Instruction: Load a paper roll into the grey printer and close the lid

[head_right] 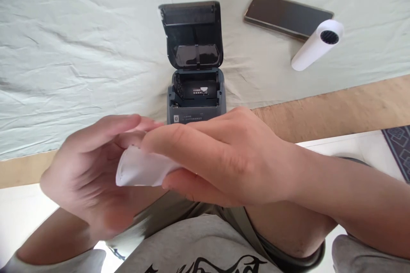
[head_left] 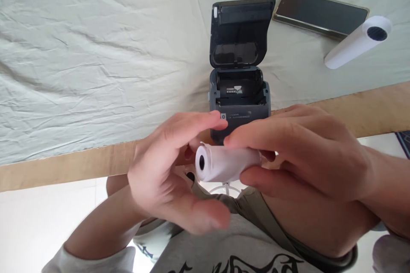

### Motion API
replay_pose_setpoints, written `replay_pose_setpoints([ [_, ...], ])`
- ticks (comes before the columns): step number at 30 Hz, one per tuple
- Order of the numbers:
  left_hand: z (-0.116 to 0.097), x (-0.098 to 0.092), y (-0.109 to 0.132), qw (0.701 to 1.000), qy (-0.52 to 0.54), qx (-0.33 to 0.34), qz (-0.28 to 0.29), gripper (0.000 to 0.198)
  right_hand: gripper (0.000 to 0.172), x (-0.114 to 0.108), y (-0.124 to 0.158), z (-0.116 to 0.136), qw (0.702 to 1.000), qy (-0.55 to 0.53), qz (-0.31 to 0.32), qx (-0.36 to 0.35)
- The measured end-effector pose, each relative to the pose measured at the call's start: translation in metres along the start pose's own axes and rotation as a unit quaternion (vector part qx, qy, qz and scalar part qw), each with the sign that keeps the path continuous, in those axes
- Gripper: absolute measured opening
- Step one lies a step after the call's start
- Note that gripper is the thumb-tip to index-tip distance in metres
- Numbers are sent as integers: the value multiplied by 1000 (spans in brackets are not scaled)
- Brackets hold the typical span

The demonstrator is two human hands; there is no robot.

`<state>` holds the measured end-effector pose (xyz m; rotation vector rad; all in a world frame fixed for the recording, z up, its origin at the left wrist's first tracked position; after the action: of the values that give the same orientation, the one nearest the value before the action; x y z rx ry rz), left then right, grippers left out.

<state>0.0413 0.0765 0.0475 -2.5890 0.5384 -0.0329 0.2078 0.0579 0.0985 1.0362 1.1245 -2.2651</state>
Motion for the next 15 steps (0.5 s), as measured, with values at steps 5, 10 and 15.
replay_pose_setpoints([
  [5, -14, 11, -5, 981, -7, 176, 86, 56, 11, 3, 2, -7, 999, -35, 7, 24],
  [10, -13, 5, -8, 991, -52, 88, 83, 56, 19, 6, 4, -6, 1000, -11, 21, 19],
  [15, -12, 4, -3, 997, -66, 29, 40, 40, 17, 2, 3, -9, 999, -1, 2, 38],
])
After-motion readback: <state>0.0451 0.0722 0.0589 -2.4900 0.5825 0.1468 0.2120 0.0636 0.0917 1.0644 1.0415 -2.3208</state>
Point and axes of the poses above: each hand's wrist, its own y-axis away from the middle knuckle, its own x-axis out of the palm, z = x × y, the point moved 9 cm from there along -y, towards the middle knuckle, and after that the axes turned 10 degrees about y, right-handed, at the moved point
